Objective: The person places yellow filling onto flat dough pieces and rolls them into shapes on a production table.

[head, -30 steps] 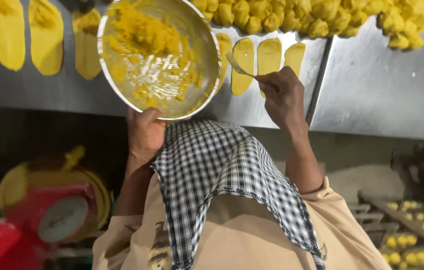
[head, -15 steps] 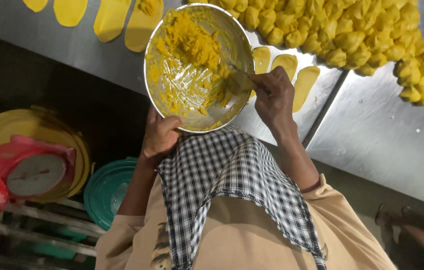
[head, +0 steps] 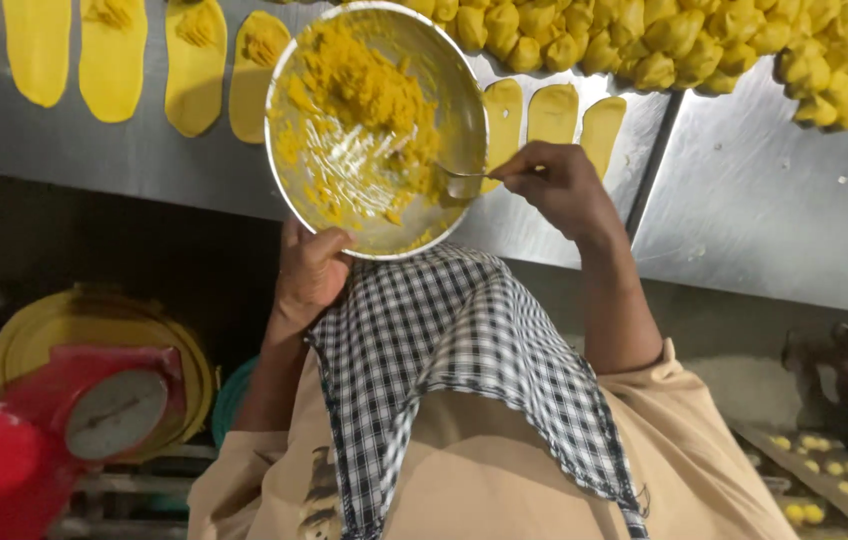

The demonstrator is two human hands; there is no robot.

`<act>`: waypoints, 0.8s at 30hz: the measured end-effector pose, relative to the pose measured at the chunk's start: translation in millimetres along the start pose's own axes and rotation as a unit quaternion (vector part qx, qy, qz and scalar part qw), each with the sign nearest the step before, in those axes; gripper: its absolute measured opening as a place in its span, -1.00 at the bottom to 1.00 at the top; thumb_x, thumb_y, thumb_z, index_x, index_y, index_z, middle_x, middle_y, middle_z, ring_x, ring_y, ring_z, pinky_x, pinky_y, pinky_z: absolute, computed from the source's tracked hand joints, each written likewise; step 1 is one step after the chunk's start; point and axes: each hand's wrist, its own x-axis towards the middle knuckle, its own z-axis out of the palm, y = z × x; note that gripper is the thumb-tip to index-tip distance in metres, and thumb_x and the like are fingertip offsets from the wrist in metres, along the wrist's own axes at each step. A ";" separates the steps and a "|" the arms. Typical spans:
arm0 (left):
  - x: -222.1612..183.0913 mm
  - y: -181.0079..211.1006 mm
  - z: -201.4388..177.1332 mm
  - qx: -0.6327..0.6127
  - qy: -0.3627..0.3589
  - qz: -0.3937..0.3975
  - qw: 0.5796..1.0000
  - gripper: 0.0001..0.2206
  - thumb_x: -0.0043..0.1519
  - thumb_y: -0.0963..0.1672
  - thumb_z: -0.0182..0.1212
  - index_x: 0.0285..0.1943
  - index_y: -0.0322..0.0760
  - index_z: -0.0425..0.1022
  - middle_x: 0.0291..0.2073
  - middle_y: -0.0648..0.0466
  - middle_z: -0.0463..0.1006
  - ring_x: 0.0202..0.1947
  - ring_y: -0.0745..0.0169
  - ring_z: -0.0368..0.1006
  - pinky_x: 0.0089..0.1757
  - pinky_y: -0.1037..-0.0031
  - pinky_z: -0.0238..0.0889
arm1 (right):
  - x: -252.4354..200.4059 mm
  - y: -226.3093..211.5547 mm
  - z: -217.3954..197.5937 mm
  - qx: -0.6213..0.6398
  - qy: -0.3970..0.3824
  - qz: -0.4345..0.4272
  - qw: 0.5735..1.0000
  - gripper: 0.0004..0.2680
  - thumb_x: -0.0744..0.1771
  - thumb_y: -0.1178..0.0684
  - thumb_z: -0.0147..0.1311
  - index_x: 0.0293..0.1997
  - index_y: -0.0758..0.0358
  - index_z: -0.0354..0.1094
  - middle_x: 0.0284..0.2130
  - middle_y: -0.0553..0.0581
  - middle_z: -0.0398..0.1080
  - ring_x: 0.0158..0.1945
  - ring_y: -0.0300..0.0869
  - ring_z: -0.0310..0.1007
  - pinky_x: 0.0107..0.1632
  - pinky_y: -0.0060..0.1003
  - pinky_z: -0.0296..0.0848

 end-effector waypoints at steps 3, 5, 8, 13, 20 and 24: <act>13.8 -12.6 -35.3 0.171 -0.038 0.109 0.978 -0.66 0.25 -0.35 0.07 0.22 -0.47 0.38 0.12 -0.07 0.50 0.12 0.03 0.46 0.14 0.22 0.36 | -18.2 0.8 -2.9 0.212 0.012 0.121 0.970 -0.93 0.34 0.26 0.18 -0.15 0.38 0.53 -0.48 -0.05 0.35 -0.43 -0.36 0.16 -0.35 -0.42 0.15; 18.3 38.4 -3.9 0.012 -0.019 0.050 0.998 -0.61 0.20 -0.34 0.05 0.25 -0.48 0.37 0.10 -0.08 0.52 0.10 0.03 0.48 0.12 0.22 0.37 | -24.6 -7.4 4.2 0.238 0.059 0.151 0.958 -0.92 0.33 0.27 0.17 -0.15 0.39 0.53 -0.50 -0.05 0.34 -0.48 -0.36 0.10 -0.41 -0.42 0.08; 22.3 68.1 -1.0 -0.143 0.006 -0.006 0.990 -0.53 0.15 -0.34 0.03 0.31 -0.47 0.33 0.11 -0.09 0.51 0.12 0.01 0.49 0.14 0.19 0.39 | -32.2 -4.1 17.2 0.193 0.169 0.154 0.954 -0.90 0.32 0.30 0.17 -0.13 0.37 0.53 -0.46 -0.03 0.36 -0.48 -0.36 0.12 -0.41 -0.40 0.08; 26.6 111.5 -8.7 -0.131 0.011 -0.041 0.990 -0.50 0.12 -0.31 -0.01 0.32 -0.42 0.27 0.06 -0.13 0.50 0.03 -0.13 0.52 -0.04 -0.12 0.50 | -35.2 45.4 57.9 -0.112 0.333 0.040 0.935 -0.86 0.31 0.33 0.19 -0.10 0.29 0.55 -0.34 0.09 0.33 -0.33 -0.22 0.29 -0.27 -0.27 0.29; 48.6 124.6 -25.5 -0.115 -0.013 -0.072 0.991 -0.53 0.12 -0.32 0.00 0.29 -0.39 0.29 0.05 -0.12 0.50 0.05 -0.13 0.52 -0.02 -0.12 0.43 | -15.2 47.1 98.3 -0.292 0.403 0.011 0.867 -0.85 0.32 0.31 0.16 -0.07 0.24 0.50 -0.29 0.25 0.26 -0.26 0.11 0.36 -0.23 -0.05 0.36; 64.0 108.0 -37.1 -0.115 -0.017 -0.078 0.990 -0.55 0.15 -0.34 0.05 0.27 -0.36 0.34 0.08 -0.05 0.50 0.08 0.01 0.51 0.05 0.09 0.50 | 1.2 50.6 102.9 -0.287 0.406 0.042 0.867 -0.91 0.35 0.25 0.14 -0.09 0.23 0.48 -0.25 0.25 0.28 -0.24 0.15 0.41 -0.23 0.01 0.40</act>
